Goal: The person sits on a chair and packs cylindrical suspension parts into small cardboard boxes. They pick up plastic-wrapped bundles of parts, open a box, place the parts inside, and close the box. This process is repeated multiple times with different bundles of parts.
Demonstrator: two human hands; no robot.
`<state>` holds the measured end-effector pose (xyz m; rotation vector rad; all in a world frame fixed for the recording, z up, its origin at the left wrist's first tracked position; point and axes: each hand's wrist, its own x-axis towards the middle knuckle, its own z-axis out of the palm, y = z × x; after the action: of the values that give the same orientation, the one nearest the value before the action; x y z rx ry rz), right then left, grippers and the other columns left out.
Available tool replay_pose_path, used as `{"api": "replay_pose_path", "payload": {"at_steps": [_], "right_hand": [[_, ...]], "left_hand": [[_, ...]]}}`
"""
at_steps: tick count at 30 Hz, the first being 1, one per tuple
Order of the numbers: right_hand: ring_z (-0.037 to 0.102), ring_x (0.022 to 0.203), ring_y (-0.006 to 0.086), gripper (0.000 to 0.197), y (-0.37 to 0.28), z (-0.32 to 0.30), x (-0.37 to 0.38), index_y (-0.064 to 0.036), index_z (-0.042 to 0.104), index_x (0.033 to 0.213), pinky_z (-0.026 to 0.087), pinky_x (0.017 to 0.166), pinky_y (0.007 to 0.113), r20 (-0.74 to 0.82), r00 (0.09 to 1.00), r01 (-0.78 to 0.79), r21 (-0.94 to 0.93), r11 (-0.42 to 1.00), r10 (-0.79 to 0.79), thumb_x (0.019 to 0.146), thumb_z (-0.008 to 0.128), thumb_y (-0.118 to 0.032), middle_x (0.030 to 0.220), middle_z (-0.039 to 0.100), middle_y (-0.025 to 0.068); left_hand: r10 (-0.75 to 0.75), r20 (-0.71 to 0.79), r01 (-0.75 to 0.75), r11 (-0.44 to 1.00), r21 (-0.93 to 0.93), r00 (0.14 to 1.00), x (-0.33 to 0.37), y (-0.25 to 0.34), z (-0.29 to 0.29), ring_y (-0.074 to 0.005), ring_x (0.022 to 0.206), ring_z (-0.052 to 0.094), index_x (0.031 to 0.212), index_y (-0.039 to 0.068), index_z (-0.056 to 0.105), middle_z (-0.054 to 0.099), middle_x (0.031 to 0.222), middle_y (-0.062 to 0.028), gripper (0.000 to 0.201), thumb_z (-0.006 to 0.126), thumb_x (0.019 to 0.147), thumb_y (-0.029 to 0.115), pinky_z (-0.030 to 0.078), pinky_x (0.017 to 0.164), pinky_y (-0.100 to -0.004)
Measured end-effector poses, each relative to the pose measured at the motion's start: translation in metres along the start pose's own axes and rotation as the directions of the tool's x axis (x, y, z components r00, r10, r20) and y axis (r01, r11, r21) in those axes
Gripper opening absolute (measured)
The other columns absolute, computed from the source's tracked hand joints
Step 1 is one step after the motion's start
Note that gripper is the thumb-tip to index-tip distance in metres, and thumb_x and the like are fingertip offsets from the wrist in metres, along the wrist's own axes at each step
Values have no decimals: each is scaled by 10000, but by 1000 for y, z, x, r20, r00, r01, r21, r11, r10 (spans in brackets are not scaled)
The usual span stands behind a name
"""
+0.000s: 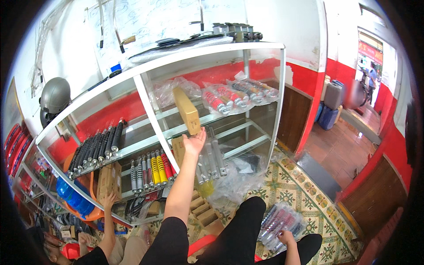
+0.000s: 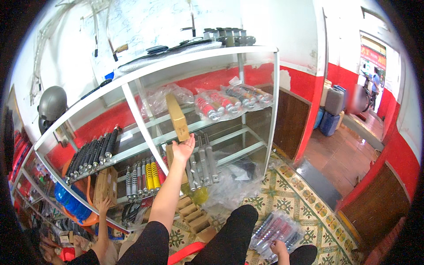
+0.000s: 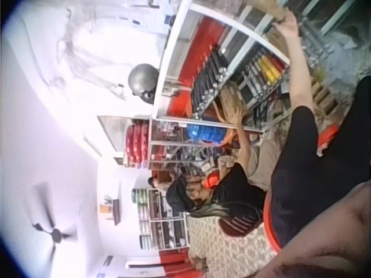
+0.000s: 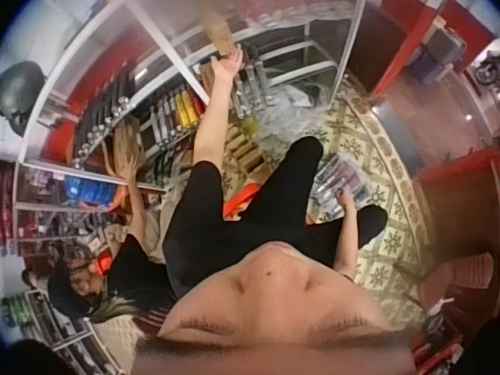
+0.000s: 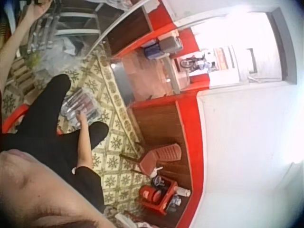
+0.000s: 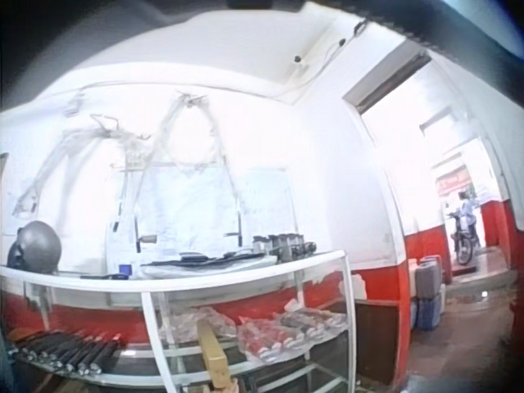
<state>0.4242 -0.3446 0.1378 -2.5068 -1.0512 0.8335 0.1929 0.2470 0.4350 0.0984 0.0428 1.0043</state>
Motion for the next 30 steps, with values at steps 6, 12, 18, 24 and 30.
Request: {"api": "replay_pose_path", "payload": {"at_steps": [6,12,18,24,30], "right_hand": [[651,940,333,472,-14,-11,-5,-44,630,1163,508,847,385,54,998,12,55,998,-15,745,649,-264,995,686,172],[640,976,334,475,-19,-18,-14,-44,622,1175,498,865,382,6,1000,16,49,999,-16,748,659,-250,1023,679,170],[630,996,339,483,-17,-16,-4,-61,626,1164,496,871,398,21,1000,11,96,995,-13,743,682,-292,1047,672,166],[629,1002,337,518,-20,-16,0,-53,617,1178,495,878,403,15,998,51,82,995,-53,735,696,-310,1054,667,177],[631,976,355,512,-25,-19,-2,-43,624,1158,497,861,410,23,998,51,95,994,-54,738,684,-330,1016,673,184]], "left_hand": [[77,187,-64,995,-73,979,19,-2,0,-389,1083,556,1271,36,456,548,1180,-166,704,229,942,616,512,880,-474],[129,-45,-129,992,-12,991,6,-20,39,-379,1093,534,1287,105,459,488,1251,-192,667,243,931,625,483,914,-485],[-29,72,24,997,68,997,3,-18,29,-250,876,596,1094,59,528,607,931,-99,667,195,942,616,496,797,-411],[56,124,-68,993,94,991,6,-26,23,-181,689,542,918,71,519,539,710,-38,622,210,945,610,467,687,-342],[-7,81,-1,995,100,997,-22,-28,30,-185,687,541,980,60,540,528,704,-32,600,248,951,584,470,688,-338]]}}
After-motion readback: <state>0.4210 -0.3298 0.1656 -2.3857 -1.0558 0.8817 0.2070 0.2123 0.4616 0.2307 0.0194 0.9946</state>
